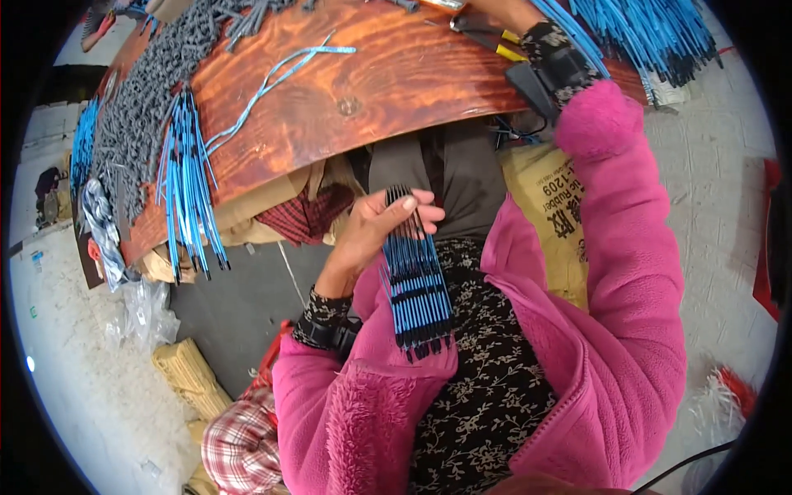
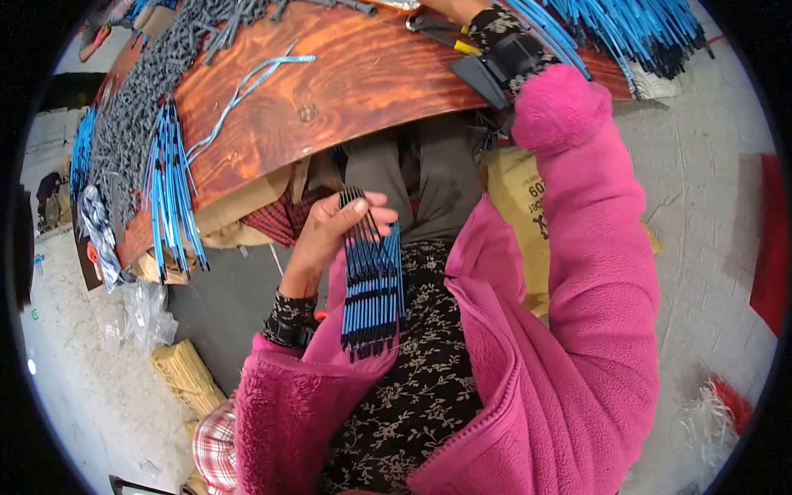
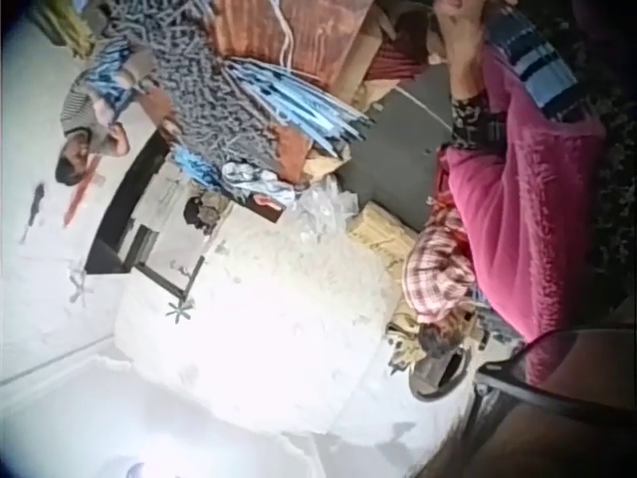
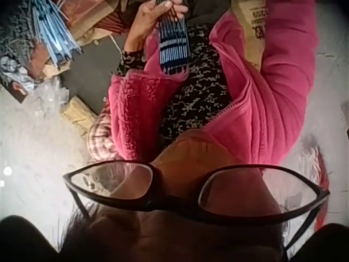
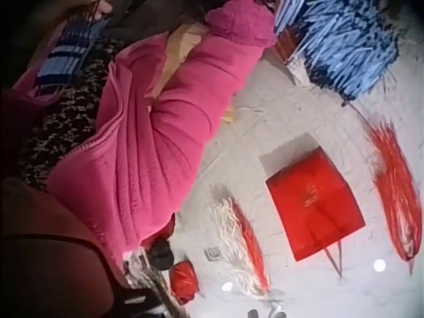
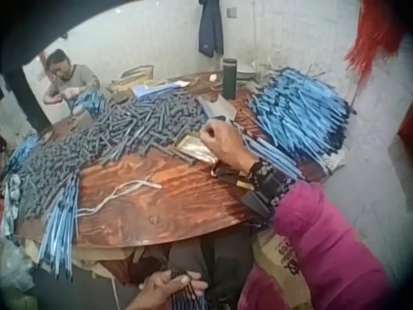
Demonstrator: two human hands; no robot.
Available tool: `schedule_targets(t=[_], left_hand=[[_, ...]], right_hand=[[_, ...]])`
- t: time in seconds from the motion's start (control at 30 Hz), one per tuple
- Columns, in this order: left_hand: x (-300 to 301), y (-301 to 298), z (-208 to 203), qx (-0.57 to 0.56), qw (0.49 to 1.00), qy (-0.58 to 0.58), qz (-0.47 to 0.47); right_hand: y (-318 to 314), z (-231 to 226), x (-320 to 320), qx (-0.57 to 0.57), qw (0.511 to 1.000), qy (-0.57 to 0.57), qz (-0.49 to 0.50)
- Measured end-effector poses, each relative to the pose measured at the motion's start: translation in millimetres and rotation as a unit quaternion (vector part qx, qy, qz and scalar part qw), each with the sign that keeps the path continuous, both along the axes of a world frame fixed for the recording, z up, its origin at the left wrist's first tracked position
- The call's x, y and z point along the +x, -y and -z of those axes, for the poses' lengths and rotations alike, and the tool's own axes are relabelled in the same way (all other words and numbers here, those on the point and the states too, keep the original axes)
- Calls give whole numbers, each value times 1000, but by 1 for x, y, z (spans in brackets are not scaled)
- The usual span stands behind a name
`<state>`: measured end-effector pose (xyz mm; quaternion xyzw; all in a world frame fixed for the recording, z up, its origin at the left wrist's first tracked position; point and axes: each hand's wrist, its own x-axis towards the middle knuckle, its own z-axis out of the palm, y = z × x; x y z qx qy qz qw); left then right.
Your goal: The person gathers blue rods by hand, aligns them, and trims the ends using yellow-handled shears before threading a thin wire through the rods to secure the bundle.
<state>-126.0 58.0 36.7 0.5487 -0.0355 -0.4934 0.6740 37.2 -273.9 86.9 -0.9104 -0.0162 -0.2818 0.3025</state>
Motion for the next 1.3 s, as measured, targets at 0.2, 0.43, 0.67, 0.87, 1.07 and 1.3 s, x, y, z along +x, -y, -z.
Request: schedule_targets(t=[0.2,0.43,0.67,0.87,1.07,1.3], left_hand=[[-4,-7,7,-8,999,9,-29],[-4,-10,6,-34,999,18,-6],[-7,-12,9,-33,999,14,-24],[-6,-11,8,-34,999,25,-25],[-9,-10,7,-26,999,33,-32],[-8,-10,10,-40,998,27,-29]], right_hand=[[-72,28,-74,232,917,-174,-275],[-100,52,-168,250,834,-288,-399],[-102,56,-186,190,876,-245,-369],[-108,58,-192,193,890,-213,-353],[-111,62,-195,217,887,-209,-349],[-109,60,-194,217,886,-224,-344]])
